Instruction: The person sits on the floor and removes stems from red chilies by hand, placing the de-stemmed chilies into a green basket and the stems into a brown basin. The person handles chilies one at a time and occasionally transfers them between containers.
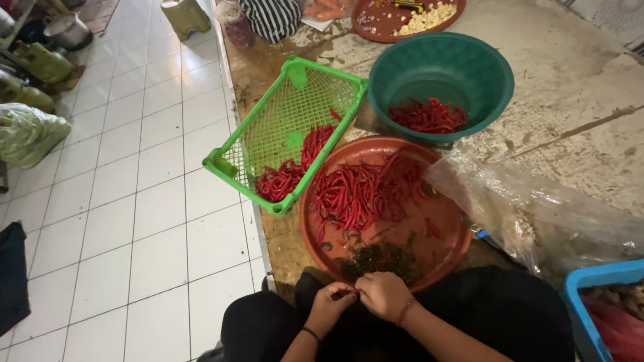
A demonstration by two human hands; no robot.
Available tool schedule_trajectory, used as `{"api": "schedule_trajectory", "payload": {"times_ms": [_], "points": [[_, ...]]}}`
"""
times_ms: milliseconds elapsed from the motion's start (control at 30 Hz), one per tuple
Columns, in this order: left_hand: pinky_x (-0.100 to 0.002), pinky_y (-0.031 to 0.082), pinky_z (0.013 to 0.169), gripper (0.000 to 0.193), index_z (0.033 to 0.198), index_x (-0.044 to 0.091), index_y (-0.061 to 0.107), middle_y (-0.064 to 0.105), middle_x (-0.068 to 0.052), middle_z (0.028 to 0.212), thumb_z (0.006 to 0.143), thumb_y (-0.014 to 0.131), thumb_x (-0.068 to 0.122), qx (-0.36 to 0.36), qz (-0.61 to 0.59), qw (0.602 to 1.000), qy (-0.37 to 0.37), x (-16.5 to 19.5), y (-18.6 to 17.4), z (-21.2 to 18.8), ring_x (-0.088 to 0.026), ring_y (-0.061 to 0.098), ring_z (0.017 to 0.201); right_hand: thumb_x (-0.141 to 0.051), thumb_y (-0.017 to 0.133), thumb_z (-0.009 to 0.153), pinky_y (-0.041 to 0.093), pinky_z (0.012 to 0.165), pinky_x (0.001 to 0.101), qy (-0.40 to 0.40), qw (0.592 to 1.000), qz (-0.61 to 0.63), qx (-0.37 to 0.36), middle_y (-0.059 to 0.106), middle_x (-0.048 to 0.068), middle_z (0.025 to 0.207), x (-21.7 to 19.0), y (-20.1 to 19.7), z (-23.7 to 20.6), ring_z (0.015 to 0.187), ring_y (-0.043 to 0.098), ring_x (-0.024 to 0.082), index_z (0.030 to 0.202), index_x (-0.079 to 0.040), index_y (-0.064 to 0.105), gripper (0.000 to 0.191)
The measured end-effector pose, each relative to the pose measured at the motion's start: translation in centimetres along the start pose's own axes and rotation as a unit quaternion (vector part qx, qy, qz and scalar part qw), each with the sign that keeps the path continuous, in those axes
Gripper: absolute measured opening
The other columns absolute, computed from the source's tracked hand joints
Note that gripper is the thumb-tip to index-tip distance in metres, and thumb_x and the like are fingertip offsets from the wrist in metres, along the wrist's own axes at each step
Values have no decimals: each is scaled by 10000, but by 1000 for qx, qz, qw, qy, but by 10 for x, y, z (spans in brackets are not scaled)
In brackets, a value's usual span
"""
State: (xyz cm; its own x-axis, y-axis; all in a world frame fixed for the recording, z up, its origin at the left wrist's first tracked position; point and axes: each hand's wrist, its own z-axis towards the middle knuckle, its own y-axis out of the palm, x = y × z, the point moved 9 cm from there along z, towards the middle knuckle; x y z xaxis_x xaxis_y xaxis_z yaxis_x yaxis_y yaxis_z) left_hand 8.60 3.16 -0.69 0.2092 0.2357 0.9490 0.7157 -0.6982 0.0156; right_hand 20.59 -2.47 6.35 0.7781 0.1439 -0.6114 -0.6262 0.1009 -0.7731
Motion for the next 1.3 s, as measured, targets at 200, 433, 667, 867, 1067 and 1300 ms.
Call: {"api": "schedule_trajectory", "payload": {"times_ms": [200,433,667,867,1067,1300], "points": [[-213,553,755,100,973,32,771,776,-1,897,892,747,87,2,-7,1000,9,-5,-2,3,-48,690,808,-164,645,835,505,695,501,25,998,-33,-36,669,102,846,-4,3,-1,809,663,349,881,-102,662,80],[-223,421,569,147,1016,62,791,702,29,769,907,738,146,-27,-69,991,-113,-26,-7,-1,-63,534,603,-153,606,921,537,727,403,83,971,216,-66,696,119,882,12,5,-2,820,678,287,955,-43,695,146],[-251,442,585,216,1104,24,745,663,-14,796,962,734,186,-49,-221,969,-99,-29,-8,3,-102,562,628,-168,572,966,527,726,288,219,866,423,-151,673,45,824,41,41,-6,752,618,121,998,-40,699,183],[-310,502,625,307,1278,87,555,689,-48,924,1012,583,239,60,-345,932,-91,-27,-28,6,-156,624,704,-155,640,910,559,797,311,196,907,373,-17,742,30,897,58,14,0,840,687,137,1052,-22,733,215],[-309,517,669,385,1368,172,564,715,-22,989,991,546,246,90,-405,906,-83,-22,-39,14,-148,644,743,-223,724,834,554,864,378,195,978,76,17,756,68,1001,72,-26,4,966,712,270,1007,-125,766,203],[-306,475,670,449,1344,147,585,720,-12,984,955,563,372,71,-440,890,-97,-38,-34,28,-156,627,759,-264,661,877,538,840,460,194,978,-70,20,724,95,1054,84,-40,59,989,678,340,1095,-174,723,244]]}}
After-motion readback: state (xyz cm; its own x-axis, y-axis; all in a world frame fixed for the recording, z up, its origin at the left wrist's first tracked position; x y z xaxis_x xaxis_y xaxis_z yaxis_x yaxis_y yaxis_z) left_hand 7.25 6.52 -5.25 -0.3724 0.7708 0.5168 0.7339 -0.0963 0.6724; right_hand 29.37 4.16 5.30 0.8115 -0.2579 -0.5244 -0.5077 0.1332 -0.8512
